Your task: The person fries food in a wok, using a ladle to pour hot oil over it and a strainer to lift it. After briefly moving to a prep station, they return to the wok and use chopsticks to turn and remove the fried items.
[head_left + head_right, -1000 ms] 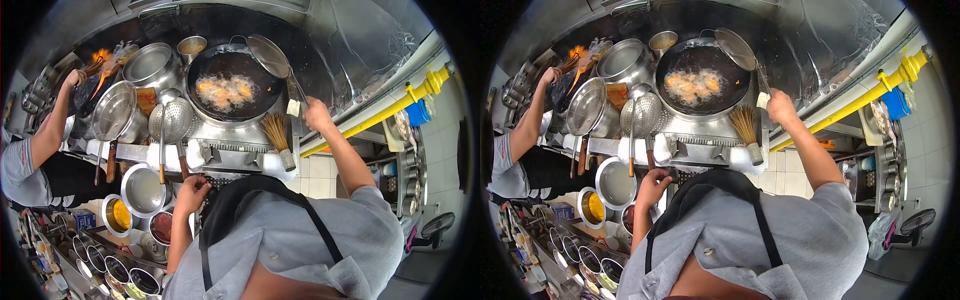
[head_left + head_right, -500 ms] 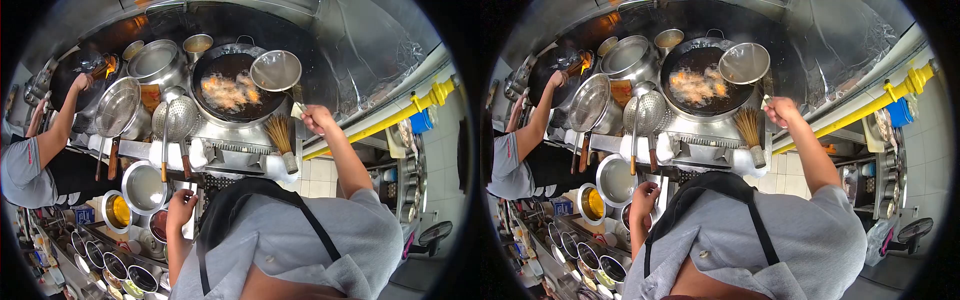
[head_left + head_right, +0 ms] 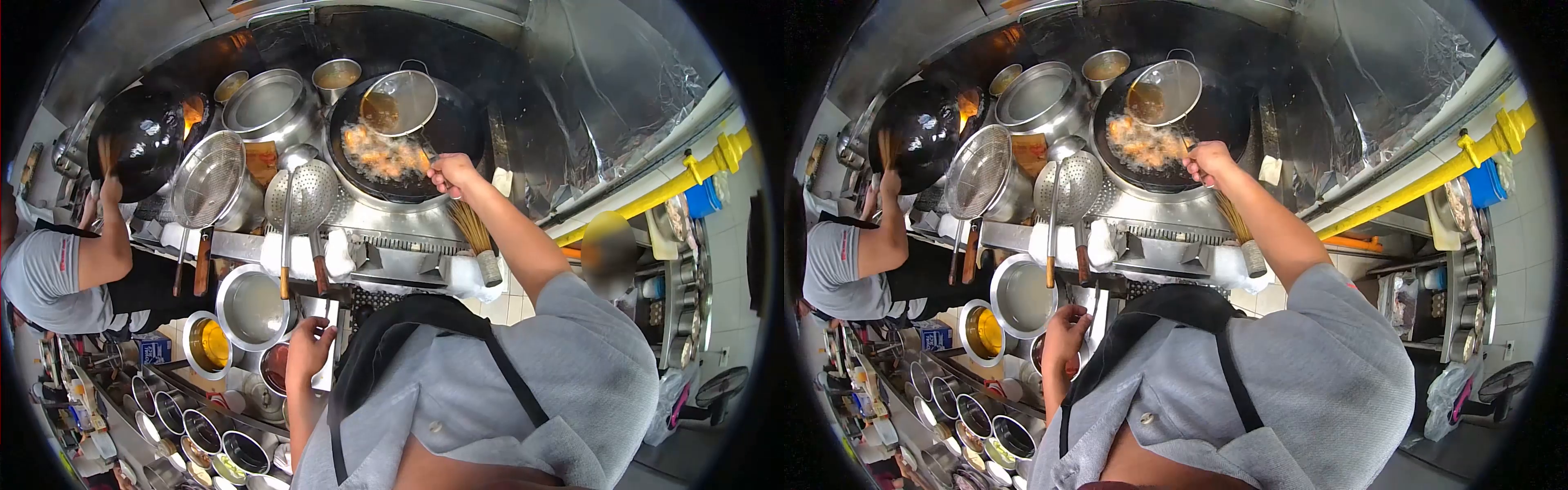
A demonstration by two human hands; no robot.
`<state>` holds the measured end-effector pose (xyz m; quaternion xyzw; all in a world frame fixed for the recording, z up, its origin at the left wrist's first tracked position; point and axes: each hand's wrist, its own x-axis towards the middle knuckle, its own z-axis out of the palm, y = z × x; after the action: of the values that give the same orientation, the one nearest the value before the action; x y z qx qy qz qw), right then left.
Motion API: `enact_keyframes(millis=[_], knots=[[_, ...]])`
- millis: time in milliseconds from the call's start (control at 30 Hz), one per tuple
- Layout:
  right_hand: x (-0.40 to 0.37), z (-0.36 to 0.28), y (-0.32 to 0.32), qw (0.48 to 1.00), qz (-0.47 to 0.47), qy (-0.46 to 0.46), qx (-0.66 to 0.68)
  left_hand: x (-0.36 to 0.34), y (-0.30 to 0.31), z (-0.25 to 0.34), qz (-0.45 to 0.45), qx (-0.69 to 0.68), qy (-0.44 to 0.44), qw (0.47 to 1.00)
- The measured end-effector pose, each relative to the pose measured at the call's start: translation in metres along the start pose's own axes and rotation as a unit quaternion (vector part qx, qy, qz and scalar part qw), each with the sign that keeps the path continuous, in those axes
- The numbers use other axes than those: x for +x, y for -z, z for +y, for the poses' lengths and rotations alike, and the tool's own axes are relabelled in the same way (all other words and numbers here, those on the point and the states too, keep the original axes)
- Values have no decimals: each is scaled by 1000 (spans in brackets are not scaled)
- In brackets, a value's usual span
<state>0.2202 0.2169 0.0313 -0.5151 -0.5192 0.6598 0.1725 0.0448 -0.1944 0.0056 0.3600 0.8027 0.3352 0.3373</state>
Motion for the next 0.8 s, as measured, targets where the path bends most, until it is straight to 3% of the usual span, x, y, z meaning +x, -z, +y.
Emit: enact_keyframes(millis=[67,133,333,400,533,600,633,667,700,733,767,800], knots=[[9,8,-2,998,-18,10,56,-1,-1,6,-8,5,4,1000],[2,8,1,998,-28,3,48,-1,-1,15,-27,-5,34,999],[-56,0,15,997,-68,-11,34,15,-2,12,-57,16,4,998],[-70,5,29,984,-109,-38,138,21,-2,10,-56,19,-13,998],[-119,-2,69,979,28,14,199,32,-1,-4,-63,6,1,998],[-130,-5,87,985,128,90,72,34,1,-2,-73,4,6,997],[-127,-2,102,974,204,83,-52,36,1,-1,-78,9,0,997],[-110,15,117,973,209,79,-54,36,1,1,-83,13,-5,996],[-85,42,130,889,338,163,-261,36,1,5,-89,13,-4,996],[-72,58,138,741,441,233,-450,36,1,10,-91,21,-25,995],[-69,61,132,796,421,105,-422,36,0,12,-94,29,-46,994],[-70,64,134,795,422,101,-424,35,-1,10,-99,29,-46,994]])
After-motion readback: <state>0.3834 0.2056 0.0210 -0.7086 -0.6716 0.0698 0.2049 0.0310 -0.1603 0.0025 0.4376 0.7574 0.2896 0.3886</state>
